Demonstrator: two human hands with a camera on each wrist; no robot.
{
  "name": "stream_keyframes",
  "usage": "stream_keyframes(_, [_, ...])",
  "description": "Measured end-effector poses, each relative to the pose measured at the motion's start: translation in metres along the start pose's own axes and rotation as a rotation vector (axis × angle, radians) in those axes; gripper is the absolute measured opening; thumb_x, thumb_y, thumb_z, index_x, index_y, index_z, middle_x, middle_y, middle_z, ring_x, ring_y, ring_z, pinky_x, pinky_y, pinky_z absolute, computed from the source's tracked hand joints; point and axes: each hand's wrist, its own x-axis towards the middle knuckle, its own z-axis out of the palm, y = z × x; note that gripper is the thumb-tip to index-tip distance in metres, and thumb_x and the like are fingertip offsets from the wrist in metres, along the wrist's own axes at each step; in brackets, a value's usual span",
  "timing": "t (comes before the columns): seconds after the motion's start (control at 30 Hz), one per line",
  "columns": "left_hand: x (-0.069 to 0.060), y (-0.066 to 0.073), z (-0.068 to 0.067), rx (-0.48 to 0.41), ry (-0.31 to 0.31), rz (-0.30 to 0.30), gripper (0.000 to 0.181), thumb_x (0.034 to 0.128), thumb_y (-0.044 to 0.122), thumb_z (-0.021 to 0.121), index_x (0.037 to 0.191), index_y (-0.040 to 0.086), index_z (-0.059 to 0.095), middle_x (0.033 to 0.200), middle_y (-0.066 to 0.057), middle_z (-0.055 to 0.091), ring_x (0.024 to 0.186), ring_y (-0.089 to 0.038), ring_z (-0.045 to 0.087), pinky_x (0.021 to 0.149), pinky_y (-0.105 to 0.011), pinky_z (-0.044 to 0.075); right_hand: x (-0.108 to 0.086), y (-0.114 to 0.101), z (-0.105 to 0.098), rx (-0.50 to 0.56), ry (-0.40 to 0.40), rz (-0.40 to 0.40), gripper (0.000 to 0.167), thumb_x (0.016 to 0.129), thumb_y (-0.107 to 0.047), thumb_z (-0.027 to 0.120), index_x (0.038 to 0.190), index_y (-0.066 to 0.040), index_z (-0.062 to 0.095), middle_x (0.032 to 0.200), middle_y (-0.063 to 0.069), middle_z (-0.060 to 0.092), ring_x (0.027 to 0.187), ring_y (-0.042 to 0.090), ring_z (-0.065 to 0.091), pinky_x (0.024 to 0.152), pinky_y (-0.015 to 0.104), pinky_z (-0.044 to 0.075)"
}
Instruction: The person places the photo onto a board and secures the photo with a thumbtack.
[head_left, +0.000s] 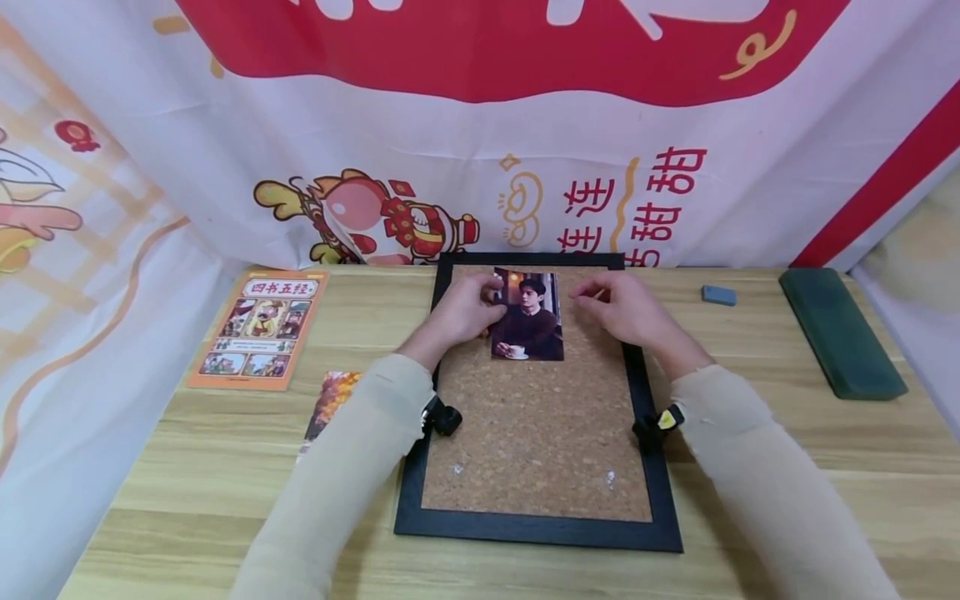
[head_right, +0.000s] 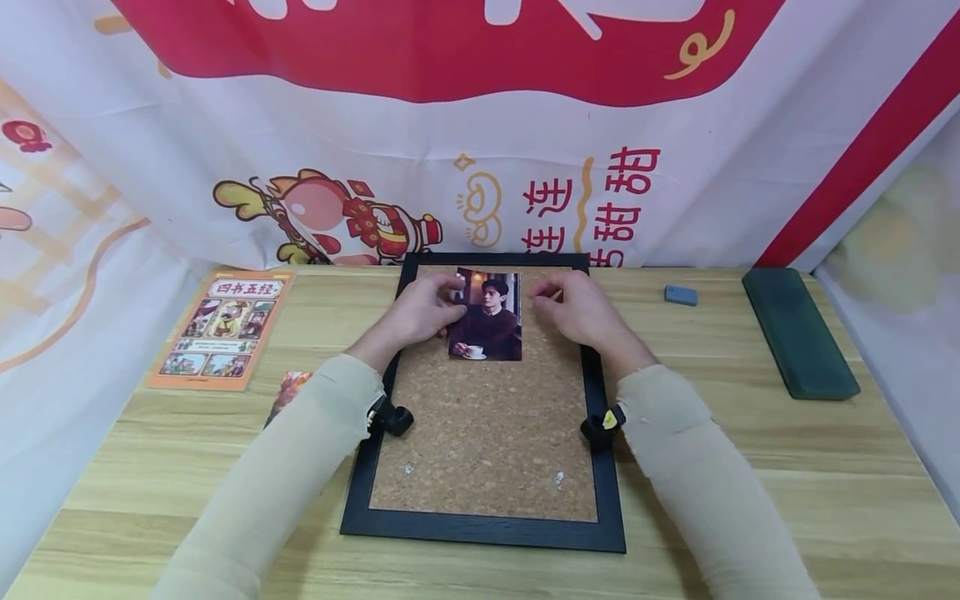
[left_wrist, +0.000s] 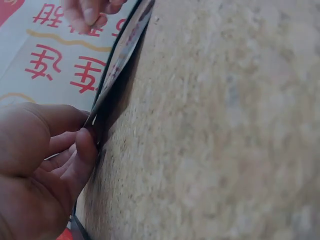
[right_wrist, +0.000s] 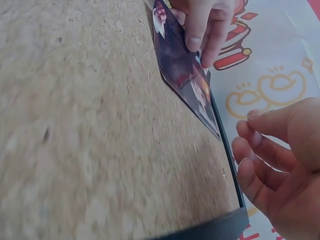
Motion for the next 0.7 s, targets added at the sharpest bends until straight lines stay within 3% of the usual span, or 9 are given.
stream_keyframes(0.23, [0.004,0.003,0.001,0.162,0.009,0.03,0.045,0.1033,0.013,0.072,0.145,-0.001,0.062,0.122,-0.016,0.069,0.108,-0.026,0.064,0.098,-0.041,0.055,0.016,-0.006,0.009,0.035,0.017,-0.026,0.021,0.108,-0.013,0.064,0.122,-0.003,0.077,0.112,0.017,0.076,0.091,0.027,0.066,0.073,0.033,0.053])
stream_keyframes(0.53, [0.009,0.004,0.001,0.24,-0.028,0.033,0.047,0.1051,0.017,0.07,0.148,0.002,0.059,0.129,-0.017,0.065,0.12,-0.029,0.06,0.108,-0.045,0.052,0.044,-0.015,0.021,0.154,0.007,0.039,0.021,0.107,-0.013,0.066,0.121,0.0,0.075,0.1,0.017,0.074,0.078,0.016,0.065,0.065,0.024,0.053])
stream_keyframes(0.7, [0.024,-0.01,0.005,0.259,-0.038,0.034,0.047,0.1039,0.022,0.071,0.146,0.005,0.06,0.133,-0.014,0.064,0.12,-0.026,0.059,0.108,-0.044,0.051,0.058,-0.022,0.025,0.198,-0.009,0.116,0.021,0.11,-0.015,0.063,0.122,-0.002,0.073,0.101,0.016,0.073,0.08,0.017,0.065,0.067,0.025,0.054])
